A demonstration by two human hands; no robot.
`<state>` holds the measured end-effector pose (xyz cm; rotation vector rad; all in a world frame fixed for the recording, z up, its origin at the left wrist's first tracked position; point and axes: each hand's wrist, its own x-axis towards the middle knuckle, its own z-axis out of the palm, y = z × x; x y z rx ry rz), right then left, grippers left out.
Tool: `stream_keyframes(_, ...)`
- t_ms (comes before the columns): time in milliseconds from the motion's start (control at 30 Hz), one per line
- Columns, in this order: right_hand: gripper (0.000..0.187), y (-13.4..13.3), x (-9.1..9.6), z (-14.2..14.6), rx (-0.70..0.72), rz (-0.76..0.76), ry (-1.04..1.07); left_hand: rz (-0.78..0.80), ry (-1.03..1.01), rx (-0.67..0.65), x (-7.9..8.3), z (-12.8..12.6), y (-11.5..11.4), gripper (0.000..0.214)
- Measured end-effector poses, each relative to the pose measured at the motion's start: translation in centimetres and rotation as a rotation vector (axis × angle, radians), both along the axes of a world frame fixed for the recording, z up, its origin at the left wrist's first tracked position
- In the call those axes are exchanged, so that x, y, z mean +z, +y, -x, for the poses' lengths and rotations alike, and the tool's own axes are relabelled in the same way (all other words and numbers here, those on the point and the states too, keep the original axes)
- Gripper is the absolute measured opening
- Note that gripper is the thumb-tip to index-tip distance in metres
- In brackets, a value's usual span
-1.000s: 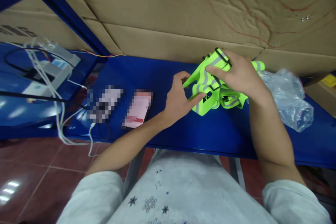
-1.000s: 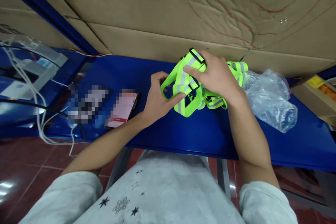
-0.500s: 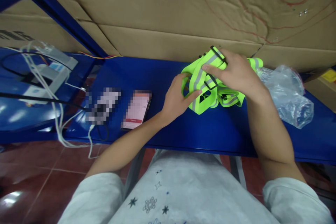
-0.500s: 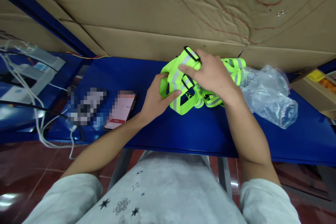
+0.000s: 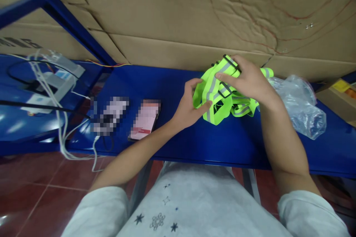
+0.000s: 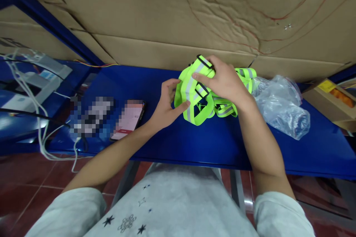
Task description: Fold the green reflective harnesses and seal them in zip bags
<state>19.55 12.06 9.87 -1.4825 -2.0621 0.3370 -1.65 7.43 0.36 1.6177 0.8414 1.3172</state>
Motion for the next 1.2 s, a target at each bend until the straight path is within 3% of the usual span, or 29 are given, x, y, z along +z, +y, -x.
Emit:
stream_keyframes(67, 0.055, -0.3, -0.2, 0.6, 0.014, -0.029, -0.042, -0.04, -0.015, 0.075, 0.0, -0.1, 0.2, 0.056)
stream_keyframes(200, 0.06, -0.9, -0.5, 1.3, 0.043, -0.025, -0.087, 0.068, -0.117, 0.053, 0.3, -0.1, 0.3, 0.059)
stream_keyframes(333, 0.073, -0.9, -0.8, 1.5, 0.04, 0.016, -0.089, 0.087, -0.008, 0.093, 0.6, 0.1, 0.1, 0.038)
stream_keyframes(467, 0.081, -0.6, -0.9, 1.5, 0.063, 0.102, -0.026, 0.161, -0.009, -0.07, 0.8, 0.5, 0.1, 0.035)
stream_keyframes(600, 0.066, -0.5, -0.8, 1.5, 0.157, 0.147, 0.005, 0.205, 0.063, -0.25, 1.0, 1.0, 0.4, 0.037)
stream_keyframes(700, 0.061, -0.6, -0.9, 1.6, 0.198, 0.159, -0.013, 0.19, 0.168, -0.301, 1.0, 1.3, 0.7, 0.034)
stream_keyframes(867, 0.07, -0.6, -1.4, 2.1, 0.113, 0.065, -0.069, 0.17, 0.193, -0.092, 1.0, 1.0, 0.6, 0.017)
stream_keyframes(967, 0.076, -0.7, -1.4, 2.5, 0.081, -0.03, -0.092, 0.192, 0.057, -0.004, 1.2, 0.7, 0.6, 0.027)
stream_keyframes(1200, 0.066, -1.6, -0.3, 3.0, 0.132, -0.047, 0.073, 0.058, 0.005, 0.024, 2.6, 1.3, 0.3, 0.04)
